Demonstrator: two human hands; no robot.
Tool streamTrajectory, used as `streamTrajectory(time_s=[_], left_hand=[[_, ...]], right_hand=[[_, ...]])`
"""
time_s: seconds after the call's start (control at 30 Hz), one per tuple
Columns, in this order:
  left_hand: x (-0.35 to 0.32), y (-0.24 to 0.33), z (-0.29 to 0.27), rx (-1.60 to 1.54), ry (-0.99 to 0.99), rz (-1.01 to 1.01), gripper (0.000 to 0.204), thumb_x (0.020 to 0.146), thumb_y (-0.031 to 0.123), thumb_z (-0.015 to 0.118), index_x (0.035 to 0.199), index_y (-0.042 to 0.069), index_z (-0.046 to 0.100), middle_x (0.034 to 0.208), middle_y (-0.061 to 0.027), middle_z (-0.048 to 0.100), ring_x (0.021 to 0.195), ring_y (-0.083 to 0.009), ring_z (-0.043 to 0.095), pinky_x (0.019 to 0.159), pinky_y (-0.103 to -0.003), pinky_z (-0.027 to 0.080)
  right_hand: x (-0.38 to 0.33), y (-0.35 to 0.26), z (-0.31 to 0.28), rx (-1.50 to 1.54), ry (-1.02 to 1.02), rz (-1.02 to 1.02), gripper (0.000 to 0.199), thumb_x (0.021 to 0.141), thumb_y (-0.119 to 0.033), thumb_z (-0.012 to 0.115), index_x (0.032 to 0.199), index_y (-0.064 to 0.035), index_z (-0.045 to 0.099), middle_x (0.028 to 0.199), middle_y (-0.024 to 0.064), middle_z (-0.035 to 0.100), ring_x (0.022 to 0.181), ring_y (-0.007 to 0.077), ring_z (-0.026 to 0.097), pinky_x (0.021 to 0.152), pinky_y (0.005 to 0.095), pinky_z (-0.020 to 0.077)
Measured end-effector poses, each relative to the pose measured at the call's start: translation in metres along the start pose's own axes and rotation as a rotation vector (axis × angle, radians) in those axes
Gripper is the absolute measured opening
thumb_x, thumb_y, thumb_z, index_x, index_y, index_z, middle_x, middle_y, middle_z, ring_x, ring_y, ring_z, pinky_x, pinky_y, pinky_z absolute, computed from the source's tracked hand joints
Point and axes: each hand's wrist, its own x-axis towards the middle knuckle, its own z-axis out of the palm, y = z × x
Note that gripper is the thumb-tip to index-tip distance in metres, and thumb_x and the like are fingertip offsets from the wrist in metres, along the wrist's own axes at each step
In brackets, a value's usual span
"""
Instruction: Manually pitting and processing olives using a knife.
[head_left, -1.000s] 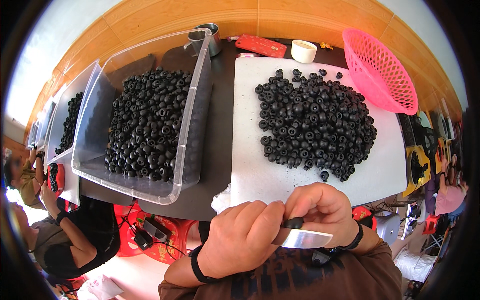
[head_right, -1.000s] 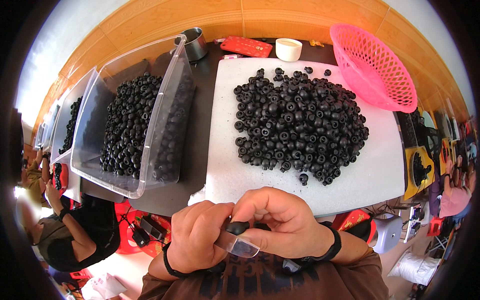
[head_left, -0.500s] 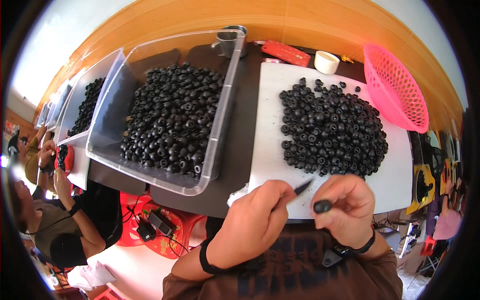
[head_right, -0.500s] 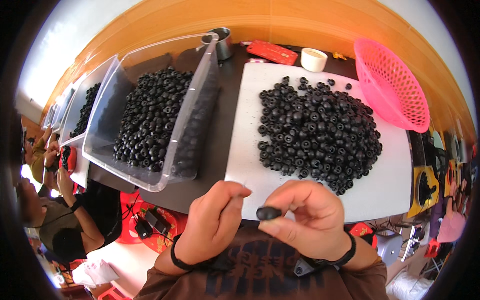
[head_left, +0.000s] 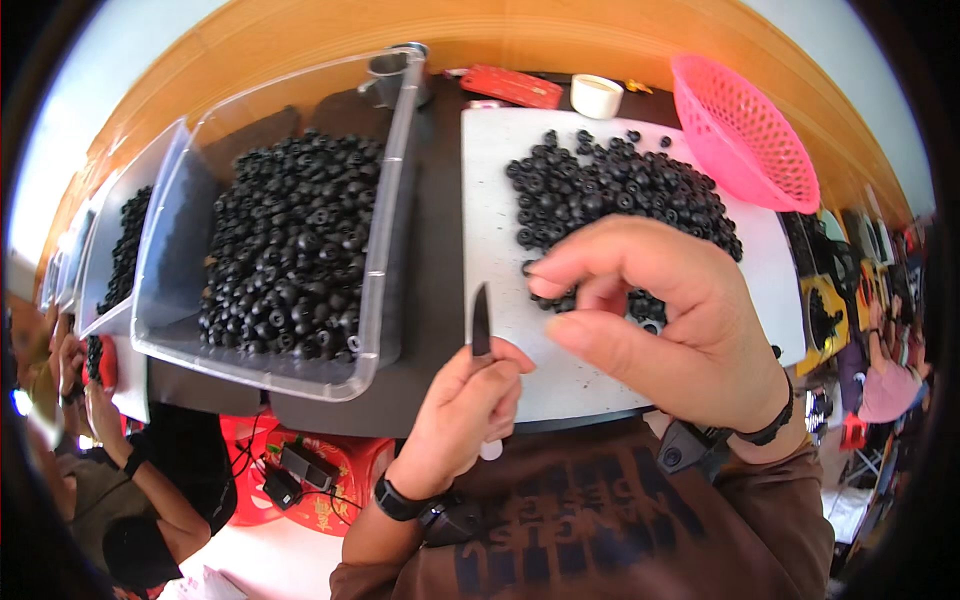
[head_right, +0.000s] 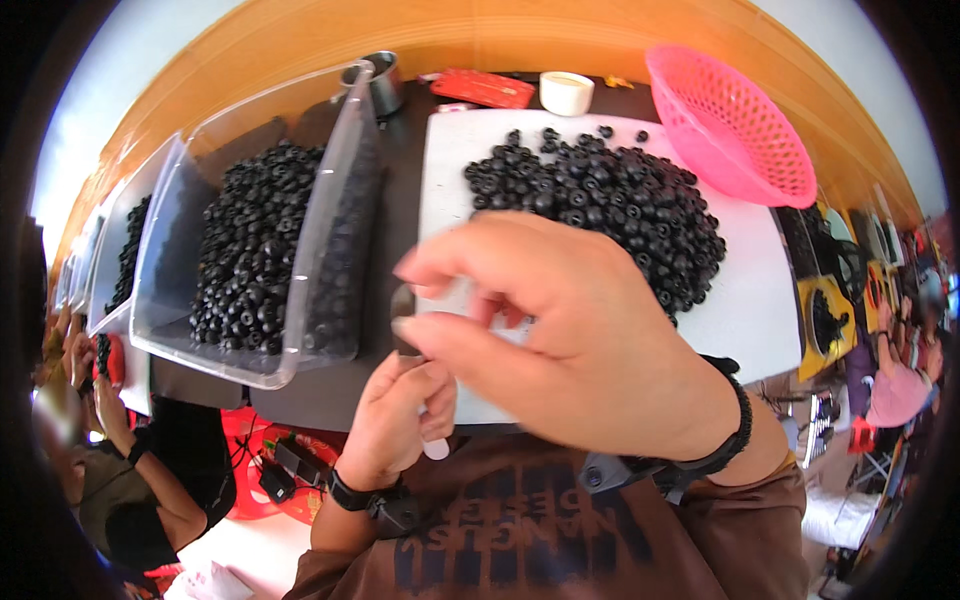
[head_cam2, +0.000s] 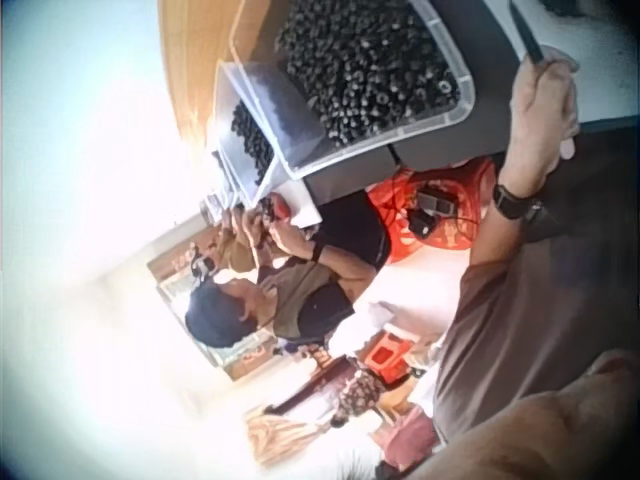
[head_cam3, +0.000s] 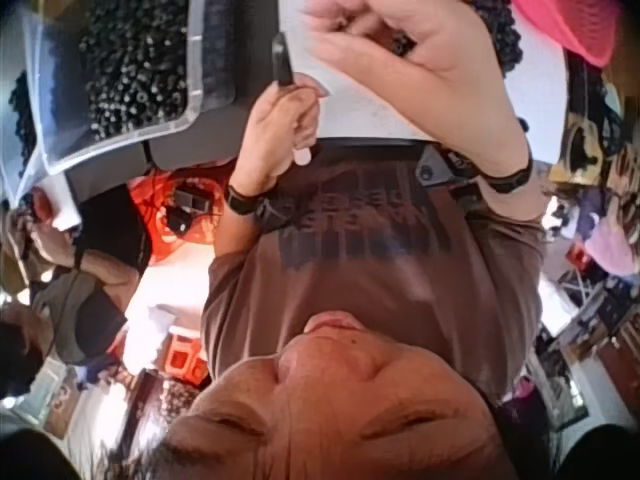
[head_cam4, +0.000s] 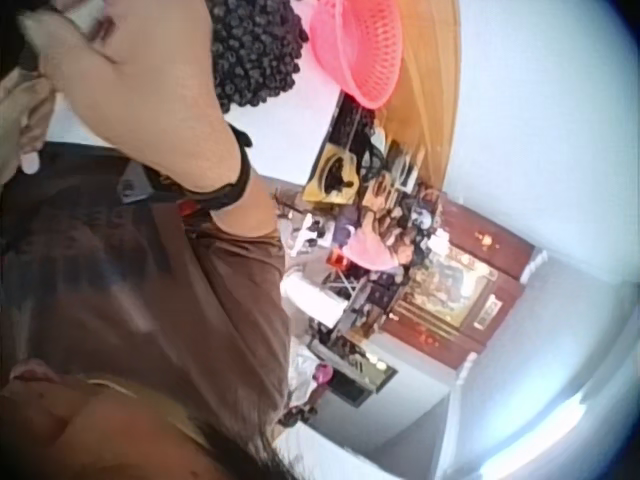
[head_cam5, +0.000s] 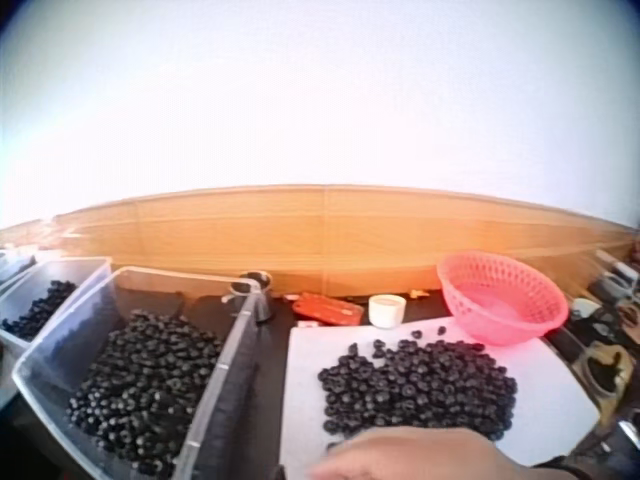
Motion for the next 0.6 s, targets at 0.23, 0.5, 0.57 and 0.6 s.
streamTrajectory(time_s=[0.23,0.5,0.57,0.6], left_hand=[[0.006,-0.006,0.008,0.088,0.081,0.067,0.013,0.088,0.010,0.043,0.089,-0.001,0.049,0.056,-0.0004,0.037,0.043,-0.0068,0.030,0.039,-0.022,0.024],[0.007,-0.013,0.008,0.135,0.157,0.092,0.012,0.087,0.012,0.045,0.088,0.000,0.049,0.054,-0.0008,0.037,0.041,-0.0063,0.029,0.037,-0.021,0.024],[0.008,-0.013,0.010,0.154,0.195,0.100,0.012,0.087,0.013,0.046,0.087,0.001,0.049,0.054,-0.0007,0.037,0.040,-0.0063,0.029,0.035,-0.021,0.025],[0.008,-0.013,0.011,0.157,0.190,0.089,0.012,0.087,0.013,0.046,0.087,0.001,0.049,0.054,-0.0007,0.037,0.040,-0.0063,0.029,0.035,-0.021,0.025]], right_hand=[[-0.070,0.059,-0.004,-0.144,0.122,0.312,0.014,0.075,-0.005,0.064,0.087,-0.0014,0.058,0.075,0.0069,0.055,0.057,0.0159,0.052,0.050,0.0266,0.0408],[-0.105,0.085,0.000,-0.460,0.242,0.221,0.018,0.070,-0.003,0.065,0.086,-0.0020,0.056,0.077,0.0096,0.055,0.063,0.0265,0.055,0.054,0.0336,0.0431],[-0.116,0.086,-0.001,-0.562,0.299,0.304,0.020,0.069,-0.004,0.067,0.087,-0.0025,0.057,0.080,0.0088,0.054,0.063,0.0258,0.054,0.054,0.0330,0.0429],[-0.119,0.088,0.000,-0.561,0.302,0.316,0.020,0.069,-0.004,0.067,0.087,-0.0025,0.057,0.080,0.0088,0.054,0.063,0.0258,0.054,0.054,0.0330,0.0429]])
